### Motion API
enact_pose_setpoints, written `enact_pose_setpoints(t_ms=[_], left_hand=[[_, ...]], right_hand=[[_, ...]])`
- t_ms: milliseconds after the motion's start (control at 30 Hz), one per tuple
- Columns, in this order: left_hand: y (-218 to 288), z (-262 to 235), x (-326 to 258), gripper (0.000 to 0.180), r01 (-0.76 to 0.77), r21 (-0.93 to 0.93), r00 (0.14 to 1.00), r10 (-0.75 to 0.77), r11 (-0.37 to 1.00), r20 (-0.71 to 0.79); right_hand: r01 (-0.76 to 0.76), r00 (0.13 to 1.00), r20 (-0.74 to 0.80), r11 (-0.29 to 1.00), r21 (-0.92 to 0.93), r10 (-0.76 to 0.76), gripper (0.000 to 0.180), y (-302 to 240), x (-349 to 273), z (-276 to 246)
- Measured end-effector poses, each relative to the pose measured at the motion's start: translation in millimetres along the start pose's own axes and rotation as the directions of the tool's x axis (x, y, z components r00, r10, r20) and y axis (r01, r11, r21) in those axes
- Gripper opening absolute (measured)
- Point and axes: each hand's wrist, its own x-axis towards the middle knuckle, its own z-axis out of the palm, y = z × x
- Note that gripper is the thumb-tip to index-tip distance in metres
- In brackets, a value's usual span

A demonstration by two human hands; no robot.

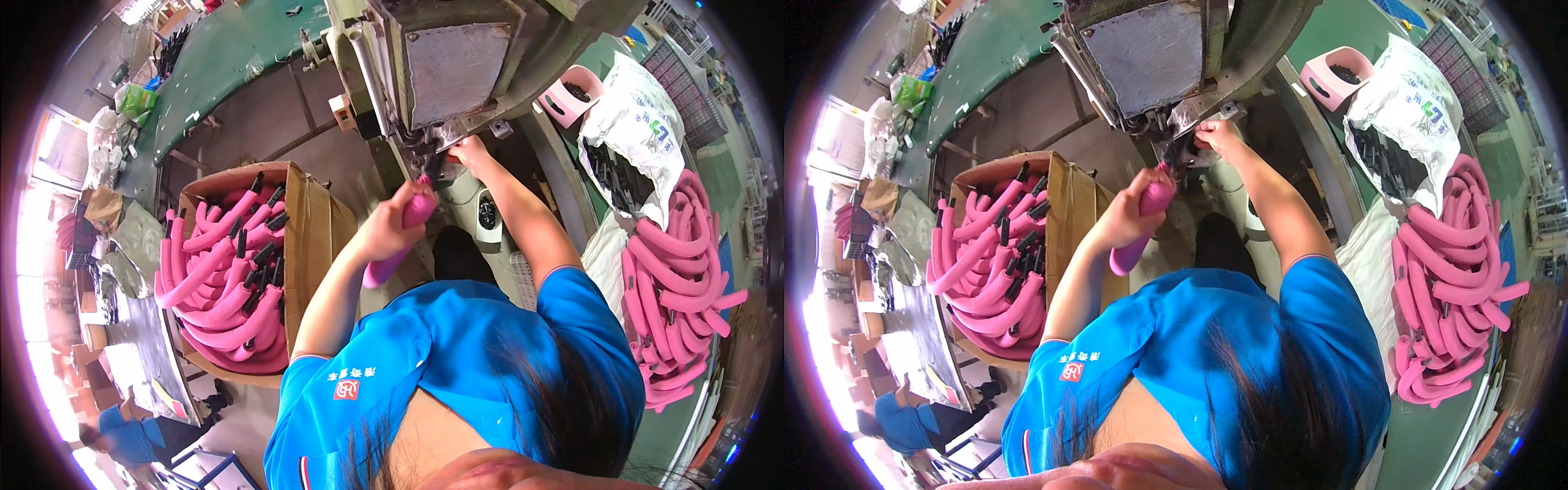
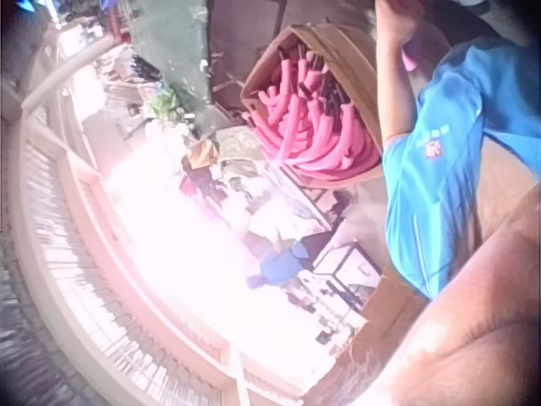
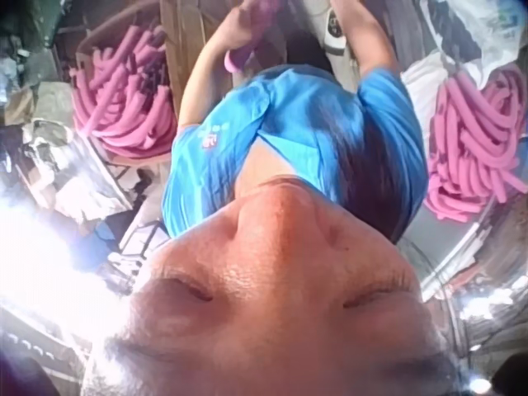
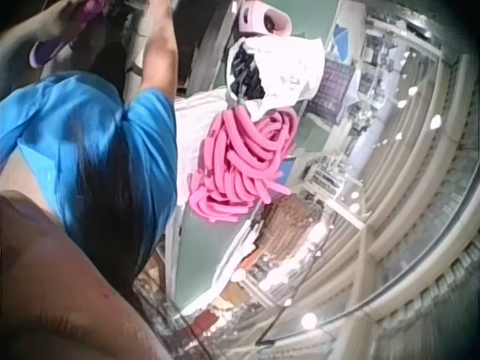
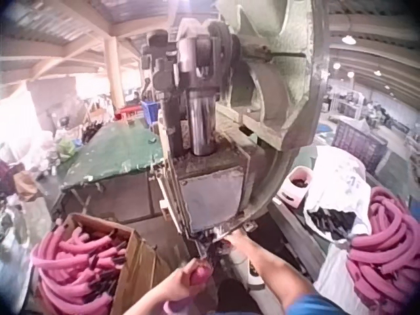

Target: The person repeatedly picks pink foam tubes and black plastic end caps, inserts the caps into the foam ends, and places the assembled units into a cardboard box. The process is continuous and repetitive throughout the clip.

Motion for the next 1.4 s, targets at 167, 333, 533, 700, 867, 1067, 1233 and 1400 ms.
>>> enact_pose_setpoints(t_ms=[167, 333, 533, 700, 867, 1067, 1233, 1400], left_hand=[[1, -2, -47, 0.048, 0.141, 0.013, 0.983, -0.142, 0.99, 0.115], [-10, -2, -91, 0.048, 0.043, -0.047, 0.997, -0.039, 0.998, 0.071], [1, 6, -92, 0.065, 0.034, -0.033, 0.999, -0.034, 0.999, 0.012], [18, 19, -84, 0.086, 0.149, -0.199, 0.985, -0.163, 0.969, -0.055], [19, 24, -75, 0.088, 0.11, -0.223, 0.992, -0.12, 0.969, -0.034], [37, 35, -76, 0.078, 0.194, -0.212, 0.976, -0.209, 0.958, -0.054], [48, 55, -66, 0.06, 0.208, -0.07, 0.968, -0.215, 0.976, -0.132], [59, 82, -47, 0.062, 0.135, -0.076, 0.978, -0.145, 0.988, -0.149]], right_hand=[[-0.033, 0.968, 0.25, 0.981, 0.189, -0.016, 0.015, -27, -32, -3], [-0.059, 0.888, 0.456, 0.966, 0.251, -0.064, 0.015, -89, -97, 15], [-0.047, 0.93, 0.368, 0.994, 0.099, 0.007, 0.012, -99, -110, 35], [-0.131, 0.913, 0.407, 0.921, 0.366, -0.031, 0.012, -82, -105, 41], [-0.149, 0.929, 0.367, 0.958, 0.245, 0.051, 0.015, -82, -110, 36], [0.277, 0.957, 0.029, 0.942, 0.188, -0.287, 0.017, -75, -126, 23], [0.515, 0.841, 0.07, 0.833, 0.203, -0.537, 0.017, -71, -216, 22], [0.448, 0.848, 0.137, 0.83, 0.332, -0.512, 0.024, -46, -271, 32]])
